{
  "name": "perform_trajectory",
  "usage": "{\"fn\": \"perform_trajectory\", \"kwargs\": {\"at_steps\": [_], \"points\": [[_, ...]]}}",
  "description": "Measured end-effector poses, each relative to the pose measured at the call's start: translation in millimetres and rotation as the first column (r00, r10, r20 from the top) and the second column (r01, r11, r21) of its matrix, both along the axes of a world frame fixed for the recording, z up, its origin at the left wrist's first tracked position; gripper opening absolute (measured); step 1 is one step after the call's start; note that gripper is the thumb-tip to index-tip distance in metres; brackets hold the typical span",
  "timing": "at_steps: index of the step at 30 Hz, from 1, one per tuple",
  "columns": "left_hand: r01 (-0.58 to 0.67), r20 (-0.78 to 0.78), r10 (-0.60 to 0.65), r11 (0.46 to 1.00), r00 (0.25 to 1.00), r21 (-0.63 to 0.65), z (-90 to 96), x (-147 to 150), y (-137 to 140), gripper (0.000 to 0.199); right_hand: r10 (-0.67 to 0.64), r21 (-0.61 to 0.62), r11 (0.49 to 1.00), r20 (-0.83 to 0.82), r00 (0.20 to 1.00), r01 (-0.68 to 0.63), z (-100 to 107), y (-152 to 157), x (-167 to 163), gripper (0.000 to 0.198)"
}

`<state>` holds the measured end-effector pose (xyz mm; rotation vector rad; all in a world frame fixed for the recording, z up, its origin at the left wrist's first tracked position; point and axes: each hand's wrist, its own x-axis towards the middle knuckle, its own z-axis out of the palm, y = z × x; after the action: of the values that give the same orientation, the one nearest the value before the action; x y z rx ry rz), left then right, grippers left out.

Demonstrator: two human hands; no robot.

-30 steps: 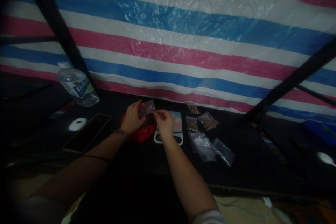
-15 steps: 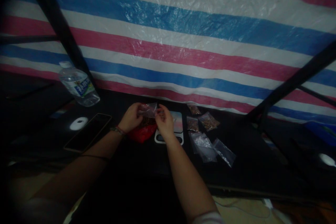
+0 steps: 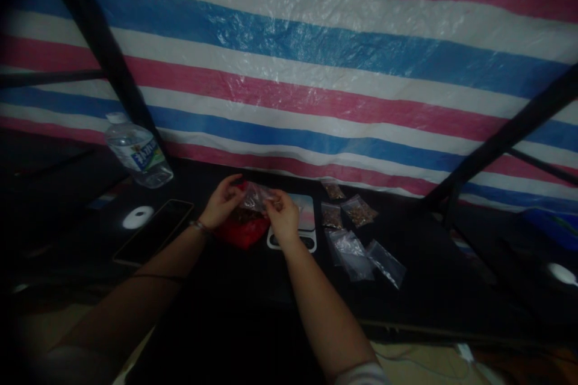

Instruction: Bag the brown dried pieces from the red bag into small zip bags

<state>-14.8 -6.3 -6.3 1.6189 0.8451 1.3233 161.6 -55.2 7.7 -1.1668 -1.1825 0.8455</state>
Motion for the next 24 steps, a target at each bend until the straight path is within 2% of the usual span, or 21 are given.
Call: {"fn": "perform_trajectory", "kwargs": {"at_steps": [3,6,9,11,13,17,19,20,22,24], "points": [[-0.039,0.037,0.04,0.999,0.999,-0.018,-3.0,0.9,6.2,0.055,0.005,-0.006,1.0,-0.009,1.0,-0.005,-1.8,1.4,0.5,0.032],[-0.123,-0.013,0.123,0.992,0.992,0.03,-7.1,0.6,11.9,0.049,-0.004,-0.04,0.999,0.01,1.0,0.004,3.1,2.9,8.3,0.035],[-0.171,-0.057,0.176,0.982,0.983,0.08,-9.9,-0.5,14.9,0.043,0.003,-0.033,0.999,0.204,0.979,0.004,17.2,-1.1,19.7,0.038],[-0.132,-0.058,0.137,0.988,0.989,0.086,-9.9,-0.2,13.5,0.045,-0.022,0.017,1.0,0.371,0.928,0.018,27.5,-6.9,24.7,0.043],[-0.038,-0.061,0.042,0.997,0.997,0.07,-8.6,2.1,8.9,0.05,-0.026,0.034,0.999,0.475,0.88,0.011,34.3,-13.0,25.6,0.047],[0.167,-0.126,-0.16,0.985,0.979,0.046,-4.4,10.0,-3.6,0.054,0.116,-0.061,0.993,0.596,0.794,-0.099,36.4,-23.0,29.5,0.035],[0.177,-0.192,-0.159,0.981,0.968,0.082,-2.0,11.8,-6.8,0.051,0.093,-0.062,0.996,0.626,0.774,-0.07,38.7,-30.3,44.7,0.03],[0.154,-0.239,-0.125,0.982,0.963,0.107,-0.8,11.3,-6.8,0.049,0.041,-0.041,0.999,0.631,0.774,-0.019,41.5,-35.5,57.5,0.031],[0.085,-0.353,-0.024,0.984,0.935,0.159,1.0,7.8,-3.7,0.042,-0.065,0.005,0.997,0.627,0.776,0.08,48.7,-49.8,93.7,0.033],[0.02,-0.473,0.094,0.973,0.876,0.23,1.1,1.9,2.9,0.034,-0.155,0.029,0.984,0.636,0.756,0.178,53.1,-67.8,139.9,0.037]]}}
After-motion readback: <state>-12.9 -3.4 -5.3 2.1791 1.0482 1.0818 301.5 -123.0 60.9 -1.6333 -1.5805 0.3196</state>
